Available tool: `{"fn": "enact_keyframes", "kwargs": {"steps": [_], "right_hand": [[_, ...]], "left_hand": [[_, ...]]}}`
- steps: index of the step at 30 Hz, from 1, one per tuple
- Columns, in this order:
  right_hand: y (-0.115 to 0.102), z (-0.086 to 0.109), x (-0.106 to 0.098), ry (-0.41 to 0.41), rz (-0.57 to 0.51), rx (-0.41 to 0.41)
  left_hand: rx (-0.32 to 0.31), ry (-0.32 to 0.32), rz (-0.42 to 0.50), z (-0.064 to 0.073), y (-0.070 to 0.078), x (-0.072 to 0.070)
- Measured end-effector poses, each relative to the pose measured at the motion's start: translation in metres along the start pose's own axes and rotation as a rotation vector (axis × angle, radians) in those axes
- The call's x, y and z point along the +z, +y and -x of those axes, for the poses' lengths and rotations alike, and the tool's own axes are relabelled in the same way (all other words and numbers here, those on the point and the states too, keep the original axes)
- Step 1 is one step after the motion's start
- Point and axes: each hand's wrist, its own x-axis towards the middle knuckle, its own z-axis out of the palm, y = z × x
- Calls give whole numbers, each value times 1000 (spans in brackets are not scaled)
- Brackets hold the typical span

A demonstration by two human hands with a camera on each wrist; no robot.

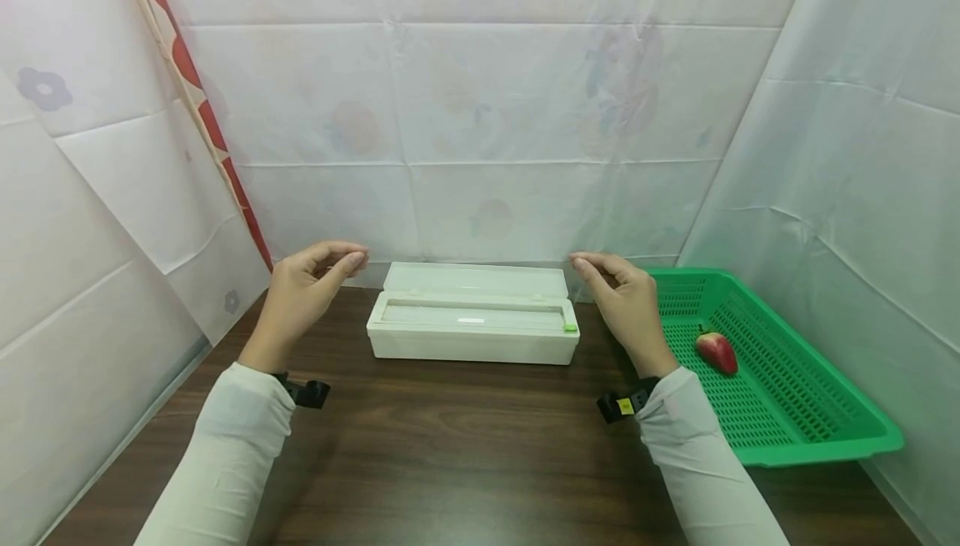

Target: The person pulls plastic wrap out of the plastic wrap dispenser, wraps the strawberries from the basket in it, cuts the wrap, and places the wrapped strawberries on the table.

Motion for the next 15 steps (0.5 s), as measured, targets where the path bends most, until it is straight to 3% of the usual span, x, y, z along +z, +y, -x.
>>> {"fn": "enact_keyframes", "kwargs": {"steps": [15], "right_hand": [[-12,1,-2,4,2,6]], "left_hand": [[21,-18,-12,-1,4,-4]]}}
